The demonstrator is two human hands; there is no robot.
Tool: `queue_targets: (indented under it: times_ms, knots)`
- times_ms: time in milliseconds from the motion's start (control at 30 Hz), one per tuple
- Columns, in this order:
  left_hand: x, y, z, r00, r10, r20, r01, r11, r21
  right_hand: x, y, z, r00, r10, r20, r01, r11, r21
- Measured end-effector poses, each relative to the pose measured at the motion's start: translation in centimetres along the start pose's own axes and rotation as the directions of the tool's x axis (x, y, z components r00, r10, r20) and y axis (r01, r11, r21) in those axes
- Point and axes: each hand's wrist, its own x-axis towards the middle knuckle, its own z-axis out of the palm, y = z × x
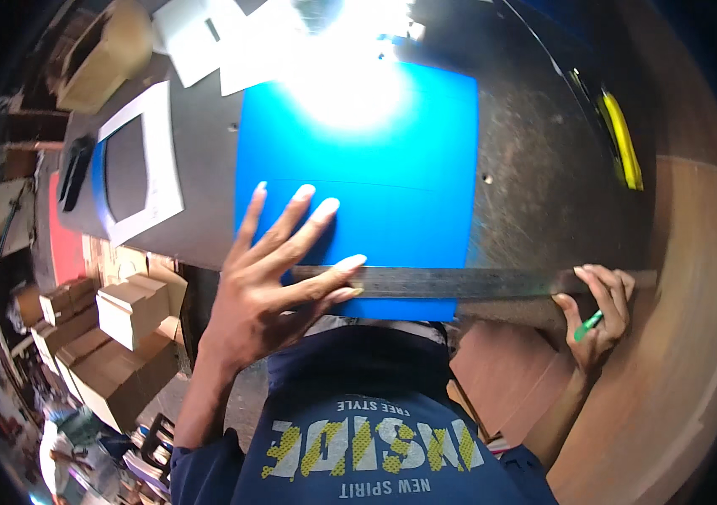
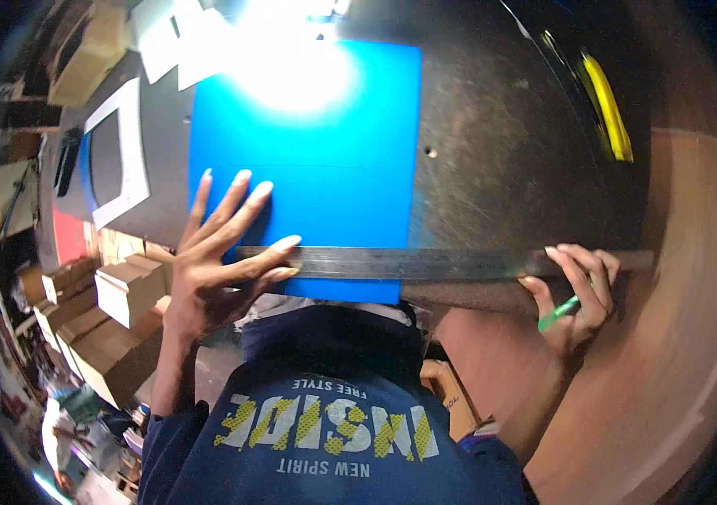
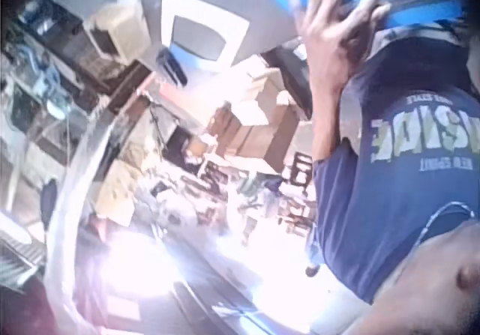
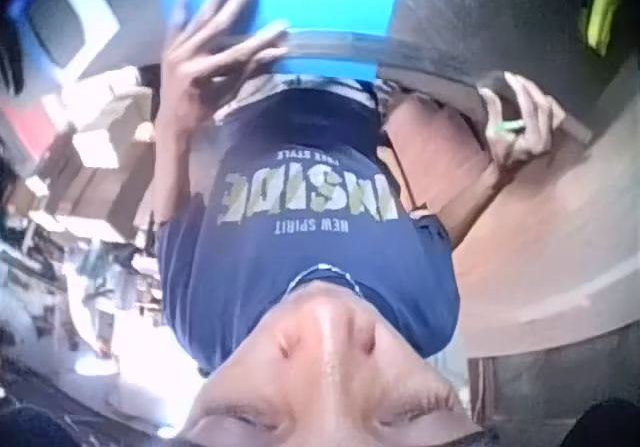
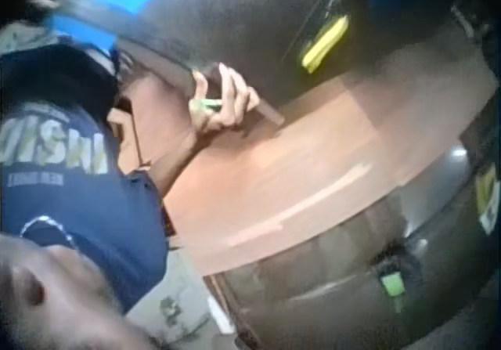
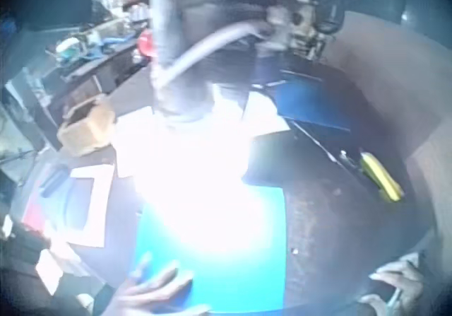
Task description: The person marks lines on a blue plastic sheet using a ruler and a pen, then compares it against a white and blue plastic template.
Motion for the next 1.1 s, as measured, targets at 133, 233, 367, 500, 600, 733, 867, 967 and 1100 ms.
queue_targets:
  times_ms: [133,233,367,500,600,733,867,967,1100]
  knots:
    - [0.8,-0.3,1.2,0.999,0.030,0.036,-0.029,0.999,-0.018,-1.8,0.1,-0.2,0.994,0.075,-0.078,-0.079,0.996,-0.046]
    - [1.1,-0.4,1.7,0.999,0.033,0.029,-0.032,0.999,-0.032,-2.3,0.6,-0.5,0.993,0.078,-0.090,-0.083,0.995,-0.060]
    - [0.7,-0.4,1.6,0.999,0.021,0.024,-0.020,0.999,-0.041,-2.7,0.3,-0.4,0.993,0.081,-0.082,-0.084,0.996,-0.039]
    - [0.7,-0.2,1.5,0.999,0.018,0.029,-0.017,0.999,-0.041,-2.9,0.4,-0.5,0.994,0.075,-0.076,-0.077,0.997,-0.030]
    - [0.7,-0.2,1.7,0.999,0.031,0.014,-0.030,0.999,-0.021,-3.1,0.3,-0.5,0.995,0.072,-0.069,-0.076,0.996,-0.044]
    - [1.0,0.0,1.4,1.000,0.024,0.013,-0.024,1.000,-0.018,-3.2,0.4,-0.5,0.994,0.083,-0.067,-0.085,0.996,-0.035]
    - [1.1,0.0,1.3,0.999,0.026,0.020,-0.026,1.000,-0.008,-3.2,0.6,-0.5,0.996,0.065,-0.068,-0.068,0.997,-0.042]
    - [1.0,-0.1,1.4,0.999,0.026,0.017,-0.026,1.000,-0.012,-3.2,0.4,-0.5,0.995,0.074,-0.072,-0.077,0.996,-0.041]
    - [1.0,-0.1,1.3,1.000,0.017,-0.004,-0.018,0.998,-0.055,-3.1,0.6,-0.4,0.995,0.064,-0.077,-0.068,0.996,-0.049]
